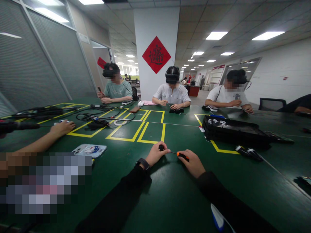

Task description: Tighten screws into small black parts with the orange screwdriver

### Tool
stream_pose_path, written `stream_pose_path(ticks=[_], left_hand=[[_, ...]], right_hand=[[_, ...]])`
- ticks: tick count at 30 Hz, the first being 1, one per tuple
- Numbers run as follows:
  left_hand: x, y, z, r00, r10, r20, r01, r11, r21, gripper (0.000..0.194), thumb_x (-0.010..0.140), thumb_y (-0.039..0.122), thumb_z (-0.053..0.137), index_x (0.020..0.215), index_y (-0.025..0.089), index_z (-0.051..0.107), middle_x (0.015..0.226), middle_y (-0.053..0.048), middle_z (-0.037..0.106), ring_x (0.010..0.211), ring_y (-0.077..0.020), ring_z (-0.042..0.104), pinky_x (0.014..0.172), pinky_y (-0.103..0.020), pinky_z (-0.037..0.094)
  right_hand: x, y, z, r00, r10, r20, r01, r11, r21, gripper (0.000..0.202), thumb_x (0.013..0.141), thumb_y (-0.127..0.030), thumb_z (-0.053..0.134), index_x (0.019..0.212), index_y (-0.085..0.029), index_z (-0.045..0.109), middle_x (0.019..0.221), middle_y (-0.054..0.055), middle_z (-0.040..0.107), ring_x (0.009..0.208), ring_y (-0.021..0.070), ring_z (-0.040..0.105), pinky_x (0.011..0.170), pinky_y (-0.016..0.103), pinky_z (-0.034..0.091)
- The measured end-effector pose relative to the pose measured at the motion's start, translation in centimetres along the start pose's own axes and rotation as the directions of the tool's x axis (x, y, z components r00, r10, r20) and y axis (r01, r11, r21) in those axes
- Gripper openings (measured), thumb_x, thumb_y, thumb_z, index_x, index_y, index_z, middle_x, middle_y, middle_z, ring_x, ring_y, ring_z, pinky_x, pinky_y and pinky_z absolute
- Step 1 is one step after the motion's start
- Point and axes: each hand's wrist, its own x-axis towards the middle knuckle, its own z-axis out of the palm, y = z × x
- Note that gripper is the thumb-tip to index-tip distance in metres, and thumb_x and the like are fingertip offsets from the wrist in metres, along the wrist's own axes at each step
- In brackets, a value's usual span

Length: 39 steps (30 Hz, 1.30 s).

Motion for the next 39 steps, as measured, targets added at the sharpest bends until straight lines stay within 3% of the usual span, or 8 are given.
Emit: stream_pose_path(ticks=[6, 11, 18, 22, 25, 29, 35, 39], left_hand=[[-0.03, 0.05, 0.01, 1.0, 0.019, -0.015, -0.019, 1.0, 0.025, 0.023, 0.067, 0.036, 0.061, 0.071, 0.015, 0.051, 0.067, 0.002, 0.051, 0.061, -0.0096, 0.046, 0.059, -0.022, 0.035], [-0.02, -0.04, -0.07, 0.999, 0.022, -0.025, -0.021, 0.999, 0.042, 0.023, 0.067, 0.036, 0.061, 0.07, 0.016, 0.05, 0.067, 0.003, 0.049, 0.062, -0.0095, 0.044, 0.059, -0.021, 0.034], [0.02, -0.59, 0.02, 0.999, 0.041, 0.014, -0.041, 0.999, 0.007, 0.02, 0.069, 0.031, 0.06, 0.073, 0.016, 0.048, 0.07, 0.002, 0.051, 0.064, -0.0099, 0.046, 0.062, -0.022, 0.035], [0.01, -0.52, -0.04, 0.998, 0.046, 0.04, -0.046, 0.999, -0.011, 0.016, 0.07, 0.028, 0.059, 0.075, 0.016, 0.048, 0.073, 0.001, 0.053, 0.067, -0.0108, 0.048, 0.065, -0.023, 0.037], [-0.15, -0.18, -0.31, 0.996, 0.059, 0.074, -0.059, 0.998, -0.001, 0.015, 0.07, 0.025, 0.058, 0.079, 0.016, 0.05, 0.078, -0.001, 0.056, 0.072, -0.0122, 0.05, 0.07, -0.025, 0.038], [-0.41, 0.11, -0.66, 0.996, 0.041, 0.074, -0.044, 0.998, 0.034, 0.018, 0.069, 0.027, 0.06, 0.081, 0.017, 0.052, 0.084, -0.002, 0.058, 0.079, -0.0142, 0.052, 0.076, -0.028, 0.039], [-0.31, -0.01, -0.48, 0.993, 0.014, 0.117, -0.008, 0.999, -0.049, 0.019, 0.069, 0.029, 0.061, 0.077, 0.017, 0.048, 0.08, -0.002, 0.061, 0.074, -0.0134, 0.055, 0.074, -0.028, 0.041], [-0.23, -0.03, -0.31, 0.996, 0.003, 0.095, 0.007, 0.994, -0.108, 0.02, 0.068, 0.026, 0.062, 0.076, 0.017, 0.046, 0.085, -0.005, 0.062, 0.08, -0.0149, 0.056, 0.078, -0.03, 0.04]], right_hand=[[0.02, -0.47, -0.04, 1.0, 0.001, 0.02, -0.002, 1.0, 0.03, 0.025, 0.081, -0.032, 0.046, 0.101, -0.022, 0.059, 0.089, 0.004, 0.057, 0.086, 0.0172, 0.051, 0.078, 0.03, 0.039], [0.22, -0.38, 0.04, 1.0, 0.007, 0.019, -0.008, 0.999, 0.049, 0.028, 0.087, -0.029, 0.035, 0.09, -0.019, 0.061, 0.084, 0.005, 0.057, 0.083, 0.0169, 0.05, 0.077, 0.032, 0.039], [0.12, 0.23, 0.43, 1.0, -0.002, -0.006, 0.002, 0.992, 0.127, 0.018, 0.078, -0.029, 0.052, 0.092, -0.018, 0.055, 0.089, 0.004, 0.055, 0.083, 0.016, 0.05, 0.076, 0.03, 0.04], [0.09, 0.22, 0.7, 0.999, 0.006, -0.046, -0.003, 0.998, 0.067, 0.023, 0.085, -0.031, 0.041, 0.096, -0.018, 0.055, 0.092, 0.006, 0.055, 0.088, 0.0169, 0.049, 0.081, 0.032, 0.038], [0.19, 0.27, 0.78, 0.999, -0.044, -0.028, 0.044, 0.999, -0.003, 0.029, 0.088, -0.028, 0.032, 0.088, -0.018, 0.059, 0.088, 0.006, 0.056, 0.09, 0.0173, 0.047, 0.084, 0.034, 0.035], [0.19, 0.28, 0.6, 0.999, -0.048, -0.007, 0.048, 0.999, -0.001, 0.024, 0.087, -0.028, 0.037, 0.085, -0.019, 0.059, 0.087, 0.006, 0.057, 0.089, 0.0178, 0.048, 0.082, 0.034, 0.036], [-0.03, 0.03, 0.15, 0.999, 0.04, 0.006, -0.041, 0.992, 0.121, 0.018, 0.079, -0.03, 0.049, 0.093, -0.02, 0.055, 0.088, 0.003, 0.057, 0.083, 0.0162, 0.051, 0.076, 0.031, 0.04], [0.12, -0.08, 0.13, 0.999, 0.04, -0.006, -0.039, 0.992, 0.12, 0.025, 0.086, -0.031, 0.037, 0.09, -0.018, 0.058, 0.089, 0.006, 0.058, 0.086, 0.0167, 0.051, 0.08, 0.032, 0.04]])
